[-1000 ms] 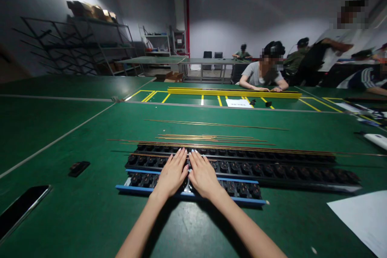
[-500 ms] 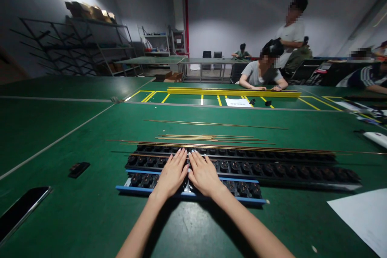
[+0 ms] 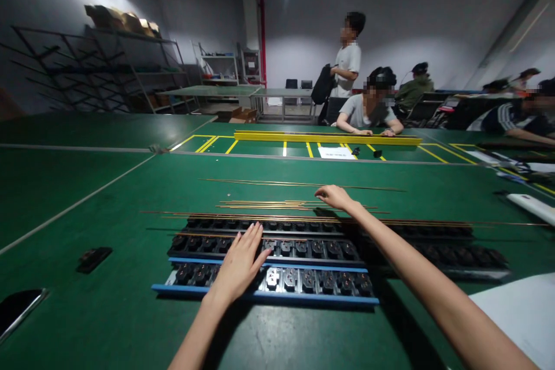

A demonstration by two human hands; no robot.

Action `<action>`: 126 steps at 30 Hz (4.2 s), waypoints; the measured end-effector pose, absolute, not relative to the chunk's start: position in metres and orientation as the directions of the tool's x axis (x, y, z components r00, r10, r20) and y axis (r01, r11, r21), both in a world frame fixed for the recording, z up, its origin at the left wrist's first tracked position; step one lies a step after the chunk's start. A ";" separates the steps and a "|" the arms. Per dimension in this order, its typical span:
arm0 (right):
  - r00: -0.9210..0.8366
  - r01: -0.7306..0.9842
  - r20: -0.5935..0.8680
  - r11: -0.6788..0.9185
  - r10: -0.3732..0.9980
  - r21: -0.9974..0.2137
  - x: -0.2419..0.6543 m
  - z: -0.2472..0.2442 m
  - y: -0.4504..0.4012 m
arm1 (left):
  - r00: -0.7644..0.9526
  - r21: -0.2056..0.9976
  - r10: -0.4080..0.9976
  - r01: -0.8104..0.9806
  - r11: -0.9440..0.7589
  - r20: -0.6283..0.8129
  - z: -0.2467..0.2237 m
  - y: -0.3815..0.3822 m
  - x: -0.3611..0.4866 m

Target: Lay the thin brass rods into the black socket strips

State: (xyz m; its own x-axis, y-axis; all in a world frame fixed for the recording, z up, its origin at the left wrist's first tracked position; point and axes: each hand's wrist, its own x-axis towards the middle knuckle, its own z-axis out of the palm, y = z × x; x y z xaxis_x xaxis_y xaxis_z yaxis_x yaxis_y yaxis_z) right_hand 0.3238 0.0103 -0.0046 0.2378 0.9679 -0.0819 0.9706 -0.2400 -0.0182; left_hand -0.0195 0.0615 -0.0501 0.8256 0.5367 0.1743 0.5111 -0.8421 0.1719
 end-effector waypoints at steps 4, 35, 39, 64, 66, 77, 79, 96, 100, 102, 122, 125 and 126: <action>0.359 0.932 -0.175 -0.342 0.917 0.119 0.356 -0.025 0.015 | 0.825 0.172 0.534 0.507 -0.844 0.186 -0.052 0.063 -0.020; 0.263 0.941 -0.363 -0.155 0.894 0.299 0.389 -0.064 0.044 | 0.823 0.162 0.524 0.499 -0.851 0.218 -0.057 0.065 -0.018; 0.225 0.950 -0.344 -0.127 0.911 0.285 0.392 -0.066 0.043 | 0.821 0.165 0.540 0.515 -0.841 0.187 -0.054 0.064 -0.018; 0.259 0.944 -0.300 -0.175 0.918 0.279 0.403 -0.082 0.045 | 0.818 0.209 0.546 0.511 -0.834 0.180 -0.052 0.063 -0.018; 0.255 0.948 -0.295 -0.177 0.921 0.266 0.403 -0.083 0.043 | 0.819 0.210 0.547 0.511 -0.833 0.173 -0.052 0.063 -0.018; 0.265 0.955 -0.308 -0.205 0.914 0.215 0.397 -0.068 0.034 | 0.819 0.227 0.546 0.505 -0.832 0.177 -0.056 0.064 -0.018; 0.280 0.952 -0.312 -0.221 0.908 0.212 0.396 -0.066 0.033 | 0.818 0.227 0.544 0.502 -0.834 0.188 -0.057 0.064 -0.018; 0.282 0.956 -0.184 -0.259 0.942 0.140 0.371 -0.048 0.019 | 0.817 0.241 0.555 0.513 -0.824 0.158 -0.052 0.063 -0.020; 0.292 0.954 -0.095 -0.284 0.952 0.094 0.360 -0.043 0.011 | 0.817 0.261 0.552 0.503 -0.824 0.169 -0.052 0.062 -0.020; 0.301 0.952 -0.048 -0.297 0.953 0.072 0.353 -0.040 0.006 | 0.812 0.268 0.556 0.503 -0.822 0.179 -0.053 0.062 -0.021; 0.032 0.994 0.300 0.000 0.953 -0.107 0.248 -0.017 -0.032 | 0.752 0.177 0.529 0.503 -0.846 0.393 -0.038 0.060 -0.012; 0.002 0.993 0.328 0.038 0.945 -0.115 0.236 -0.012 -0.037 | 0.749 0.102 0.487 0.498 -0.861 0.449 -0.024 0.068 0.005; -0.010 0.992 0.337 0.053 0.941 -0.118 0.232 -0.012 -0.038 | 0.756 0.083 0.473 0.492 -0.867 0.454 -0.019 0.070 0.011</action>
State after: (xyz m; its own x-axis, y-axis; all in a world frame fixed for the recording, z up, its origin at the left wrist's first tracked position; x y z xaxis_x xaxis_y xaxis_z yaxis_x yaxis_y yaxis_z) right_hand 0.2321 -0.0378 -0.0119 -0.0098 0.9414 0.3373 0.9916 0.0527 -0.1184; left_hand 0.0112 0.0702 -0.0193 0.7555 0.4725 0.4538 0.4919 -0.8666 0.0835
